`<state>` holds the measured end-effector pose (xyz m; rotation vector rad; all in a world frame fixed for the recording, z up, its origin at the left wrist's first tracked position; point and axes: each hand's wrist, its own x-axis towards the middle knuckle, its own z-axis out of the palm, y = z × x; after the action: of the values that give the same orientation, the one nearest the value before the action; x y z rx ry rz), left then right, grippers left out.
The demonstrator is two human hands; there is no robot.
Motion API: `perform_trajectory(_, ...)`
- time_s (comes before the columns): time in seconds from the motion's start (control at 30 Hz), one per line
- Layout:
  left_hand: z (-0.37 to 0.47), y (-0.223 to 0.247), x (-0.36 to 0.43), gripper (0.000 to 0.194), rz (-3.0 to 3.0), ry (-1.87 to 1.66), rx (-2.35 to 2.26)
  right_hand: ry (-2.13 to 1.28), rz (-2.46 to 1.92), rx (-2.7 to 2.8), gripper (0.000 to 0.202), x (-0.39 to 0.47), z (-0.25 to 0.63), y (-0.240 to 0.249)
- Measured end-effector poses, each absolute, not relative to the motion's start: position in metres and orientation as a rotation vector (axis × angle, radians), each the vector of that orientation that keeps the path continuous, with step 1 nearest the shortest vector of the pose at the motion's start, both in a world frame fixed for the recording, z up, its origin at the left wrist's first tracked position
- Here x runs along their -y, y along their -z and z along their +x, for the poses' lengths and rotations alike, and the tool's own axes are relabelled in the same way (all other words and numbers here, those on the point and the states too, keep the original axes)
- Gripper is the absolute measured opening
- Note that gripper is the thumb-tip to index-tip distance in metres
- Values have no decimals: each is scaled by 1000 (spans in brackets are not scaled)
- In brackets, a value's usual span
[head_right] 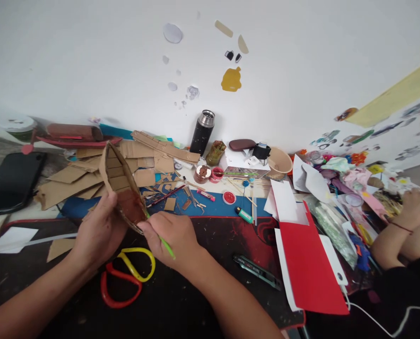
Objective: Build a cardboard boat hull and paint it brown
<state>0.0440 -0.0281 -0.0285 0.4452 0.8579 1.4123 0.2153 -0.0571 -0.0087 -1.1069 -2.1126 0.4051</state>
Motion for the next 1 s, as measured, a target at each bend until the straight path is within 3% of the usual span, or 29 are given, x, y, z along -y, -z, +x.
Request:
perform_trajectory(0.17, 48, 23, 31, 28, 442, -1393, -891, -233, -1062, 2138, 54, 51, 208, 7)
perform_trajectory(0.53, 49, 24, 31, 24, 432, -1396, -913, -269, -1109, 2231, 55, 52, 209, 12)
perform_trajectory(1.0, 48, 22, 32, 35, 422, -1373, -909, -223, -1079, 2227, 52, 52, 213, 12)
